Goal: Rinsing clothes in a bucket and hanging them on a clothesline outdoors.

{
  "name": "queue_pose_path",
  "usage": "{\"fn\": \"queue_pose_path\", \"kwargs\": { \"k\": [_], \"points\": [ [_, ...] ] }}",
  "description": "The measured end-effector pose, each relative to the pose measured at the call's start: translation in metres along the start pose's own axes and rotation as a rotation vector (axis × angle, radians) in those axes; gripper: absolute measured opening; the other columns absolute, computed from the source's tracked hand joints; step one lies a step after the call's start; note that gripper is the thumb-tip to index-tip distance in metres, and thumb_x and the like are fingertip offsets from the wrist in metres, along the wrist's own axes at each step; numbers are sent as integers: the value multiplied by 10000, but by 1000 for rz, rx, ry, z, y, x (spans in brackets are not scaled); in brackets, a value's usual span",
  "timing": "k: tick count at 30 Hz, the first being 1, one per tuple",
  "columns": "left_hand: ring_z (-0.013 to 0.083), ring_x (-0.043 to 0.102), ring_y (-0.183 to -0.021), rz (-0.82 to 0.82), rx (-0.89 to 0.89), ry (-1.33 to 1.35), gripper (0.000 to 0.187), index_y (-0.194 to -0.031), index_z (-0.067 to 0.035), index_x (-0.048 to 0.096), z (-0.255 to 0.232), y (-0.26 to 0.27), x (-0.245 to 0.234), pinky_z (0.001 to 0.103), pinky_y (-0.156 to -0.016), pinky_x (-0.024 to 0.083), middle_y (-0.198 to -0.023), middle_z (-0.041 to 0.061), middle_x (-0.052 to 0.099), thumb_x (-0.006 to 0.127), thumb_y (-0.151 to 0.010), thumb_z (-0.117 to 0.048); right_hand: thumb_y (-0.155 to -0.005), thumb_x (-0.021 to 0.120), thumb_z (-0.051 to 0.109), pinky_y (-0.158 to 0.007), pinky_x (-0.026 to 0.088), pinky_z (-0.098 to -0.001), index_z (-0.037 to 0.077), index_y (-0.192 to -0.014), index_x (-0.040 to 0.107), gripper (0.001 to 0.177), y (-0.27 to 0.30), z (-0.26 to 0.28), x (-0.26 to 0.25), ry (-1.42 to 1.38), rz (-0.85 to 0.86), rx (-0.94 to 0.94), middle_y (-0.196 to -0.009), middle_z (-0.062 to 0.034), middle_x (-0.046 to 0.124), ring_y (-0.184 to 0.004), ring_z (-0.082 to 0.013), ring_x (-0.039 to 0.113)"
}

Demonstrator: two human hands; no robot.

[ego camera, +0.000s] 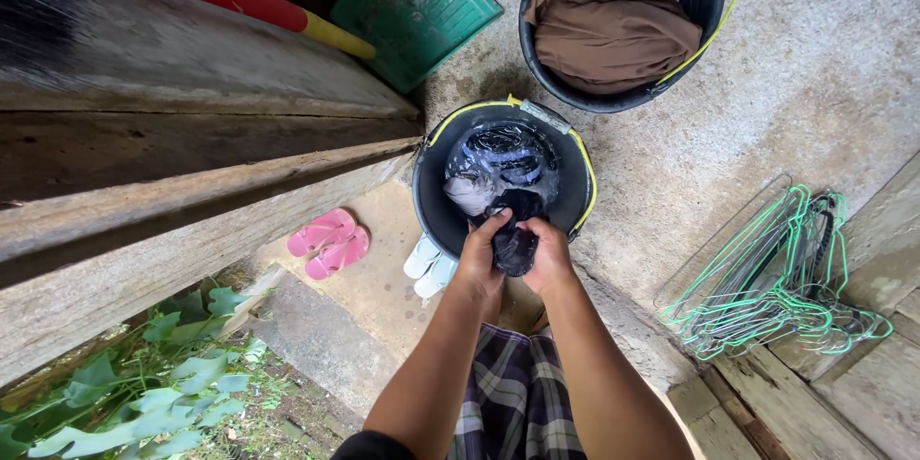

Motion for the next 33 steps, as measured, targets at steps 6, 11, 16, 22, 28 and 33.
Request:
{"fn": "queue_pose_path", "kwargs": {
  "k": [6, 11, 16, 22, 28, 33],
  "points": [
    [248, 707, -996, 346, -315, -8, 475, -1232, -9, 676, -7, 6, 25, 384, -935, 566, -1109, 135, 728, 745, -863, -299, -757, 601, 89, -818, 591, -379, 107, -1145, 635, 390, 39, 20, 55, 142, 125, 57, -1008, -79, 699, -899, -223, 717],
    [208, 709, -993, 345, -74, -94, 381, -1183, -12, 719, -13, -6, 26, 331, -931, 561, -1116, 113, 738, 718, -867, -223, -803, 672, 140, -861, 576, -384, 54, -1213, 615, 423, 25, 21, 45, 260, 65, -2, -1073, -88, 679, -976, -220, 688],
    [155, 631, -809, 136, 229, -158, 102, -902, -57, 687, -8, -30, -3, 304, -755, 516, -899, 56, 693, 784, -892, -88, -922, 740, 314, -918, 540, -377, 54, -1262, 621, 444, 45, 39, 66, 277, 72, -158, -1180, -81, 665, -1089, -210, 646],
    [90, 545, -720, -166, 709, -641, 225, -823, -28, 609, -36, 37, 27, 274, -657, 496, -770, 35, 639, 805, -871, -129, -785, 665, 604, -815, 557, -394, 117, -1106, 678, 583, 62, 23, 88, -2, -1, 108, -1102, -35, 721, -1059, -196, 649],
    [119, 636, -804, -57, 901, -785, 265, -912, -36, 589, -37, 61, 56, 268, -780, 535, -867, 73, 693, 806, -842, -172, -1112, 752, 329, -862, 511, -351, 6, -1133, 636, 344, -25, 3, -1, 24, 30, -291, -1040, -72, 618, -955, -199, 592],
    [228, 636, -1117, -36, 1067, -1014, 229, -897, -48, 654, -35, 49, 54, 354, -1027, 498, -1106, 147, 698, 852, -831, -142, -1001, 665, 333, -806, 529, -337, -75, -1107, 722, 426, 33, 45, 63, 425, -248, -403, -1038, -144, 732, -899, -205, 656]
  ]
}}
Point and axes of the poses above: each hand's wrist, its own y-axis away from the middle knuckle, its own x-axis out of the palm, z = x × y, the point moved 6 cm from there along -y, towards the middle knuckle
